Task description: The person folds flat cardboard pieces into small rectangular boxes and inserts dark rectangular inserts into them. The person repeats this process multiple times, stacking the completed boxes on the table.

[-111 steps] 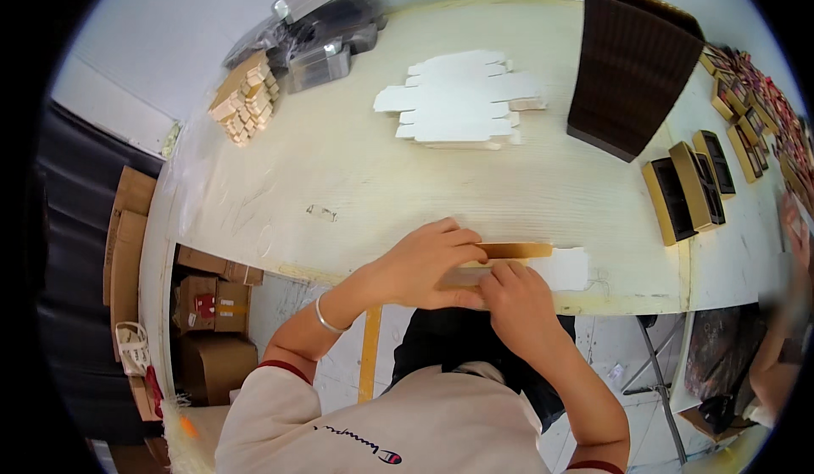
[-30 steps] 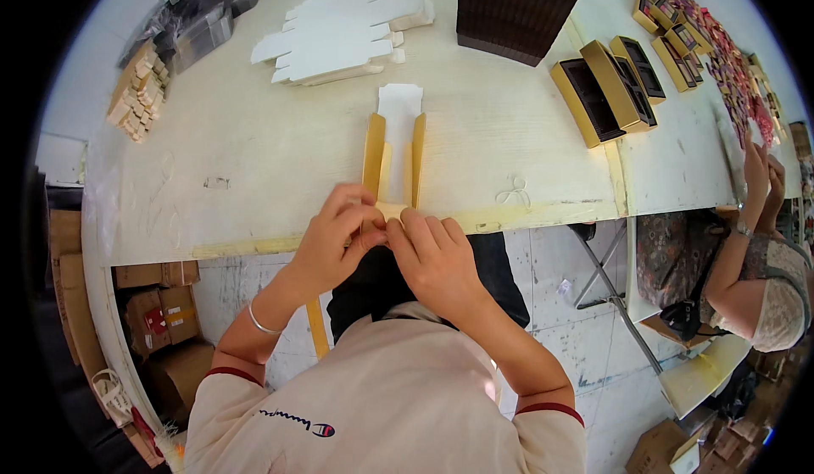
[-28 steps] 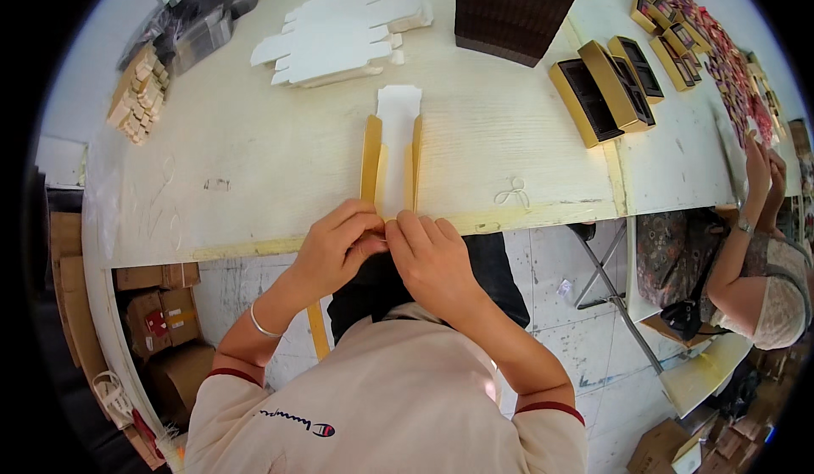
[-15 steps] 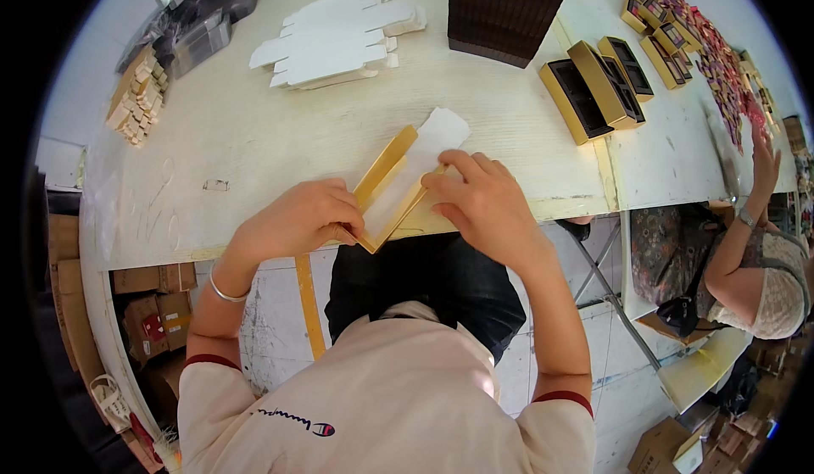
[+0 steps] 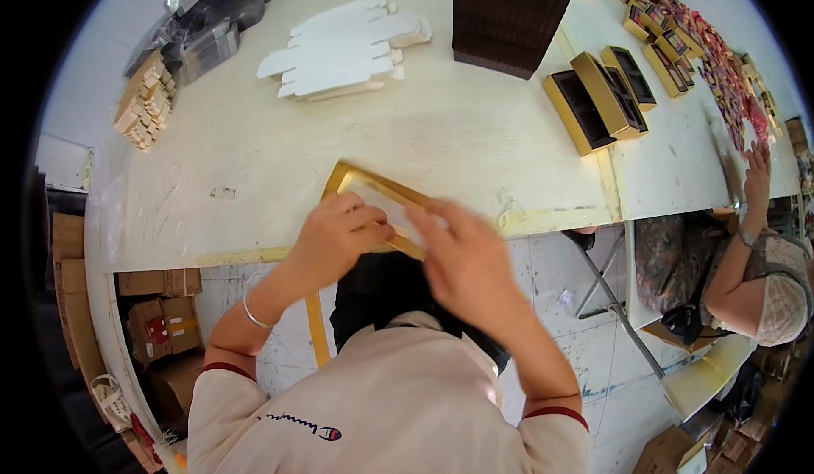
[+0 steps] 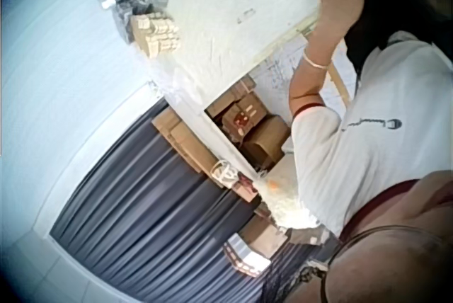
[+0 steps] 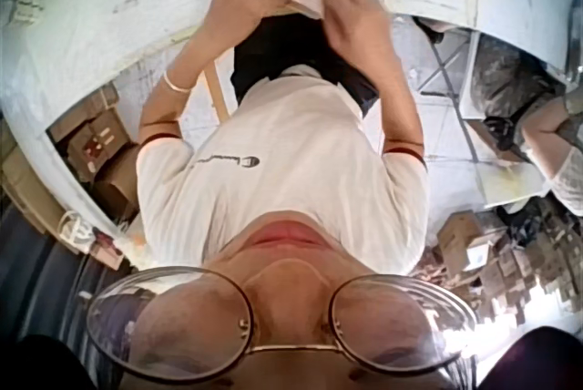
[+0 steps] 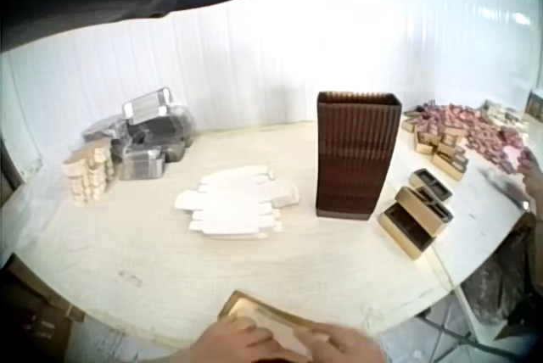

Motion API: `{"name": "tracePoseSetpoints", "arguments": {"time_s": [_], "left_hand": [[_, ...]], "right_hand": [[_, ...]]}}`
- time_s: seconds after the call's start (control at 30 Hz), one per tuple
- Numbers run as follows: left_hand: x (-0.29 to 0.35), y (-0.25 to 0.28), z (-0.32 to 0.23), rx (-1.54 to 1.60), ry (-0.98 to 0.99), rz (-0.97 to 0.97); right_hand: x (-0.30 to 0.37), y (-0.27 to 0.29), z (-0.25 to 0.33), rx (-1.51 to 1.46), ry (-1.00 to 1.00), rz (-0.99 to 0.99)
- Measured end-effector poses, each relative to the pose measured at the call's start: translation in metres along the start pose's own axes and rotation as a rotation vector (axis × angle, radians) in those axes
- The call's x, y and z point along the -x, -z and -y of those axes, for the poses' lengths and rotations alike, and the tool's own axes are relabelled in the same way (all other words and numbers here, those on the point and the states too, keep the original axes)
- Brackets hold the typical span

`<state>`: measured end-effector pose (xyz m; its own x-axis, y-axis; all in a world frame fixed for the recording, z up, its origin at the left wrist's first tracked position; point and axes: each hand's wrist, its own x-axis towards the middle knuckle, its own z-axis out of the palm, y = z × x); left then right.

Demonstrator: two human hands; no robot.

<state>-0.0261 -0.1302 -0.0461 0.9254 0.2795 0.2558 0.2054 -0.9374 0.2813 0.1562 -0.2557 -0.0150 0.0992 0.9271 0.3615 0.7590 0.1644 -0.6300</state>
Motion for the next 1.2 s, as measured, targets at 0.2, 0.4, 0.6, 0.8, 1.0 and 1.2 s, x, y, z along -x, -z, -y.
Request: {"name": "tracePoseSetpoints", "arguments": {"time_s": [0.2, 0.4, 0.6, 0.8, 1.0, 1.2], "left_hand": [[-0.011, 0.021, 0.023, -0.088, -0.130, -0.100], [0.001, 0.023, 0.011, 0.131, -0.003, 0.082], [0.002, 0.020, 0.023, 0.441, 0.006, 0.075], [-0.011, 0.001, -0.003, 0.386, 0.217, -0.051], [-0.008, -0.005, -0.005, 0.368, 0.204, -0.104], [-0.015, 0.007, -0.007, 0.524, 0.312, 0.083]], "right_hand": [[-0.006, 0.004, -0.041, 0.112, 0.235, 0.240], [-0.017, -0.003, -0.038, 0.078, 0.334, 0.272], [-0.021, -0.024, -0.035, 0.046, 0.288, 0.186], [-0.016, -0.042, -0.026, 0.017, 0.183, 0.122], [-0.010, -0.013, -0.025, -0.201, 0.092, 0.287], [0.019, -0.024, -0.022, 0.100, 0.298, 0.139]]}}
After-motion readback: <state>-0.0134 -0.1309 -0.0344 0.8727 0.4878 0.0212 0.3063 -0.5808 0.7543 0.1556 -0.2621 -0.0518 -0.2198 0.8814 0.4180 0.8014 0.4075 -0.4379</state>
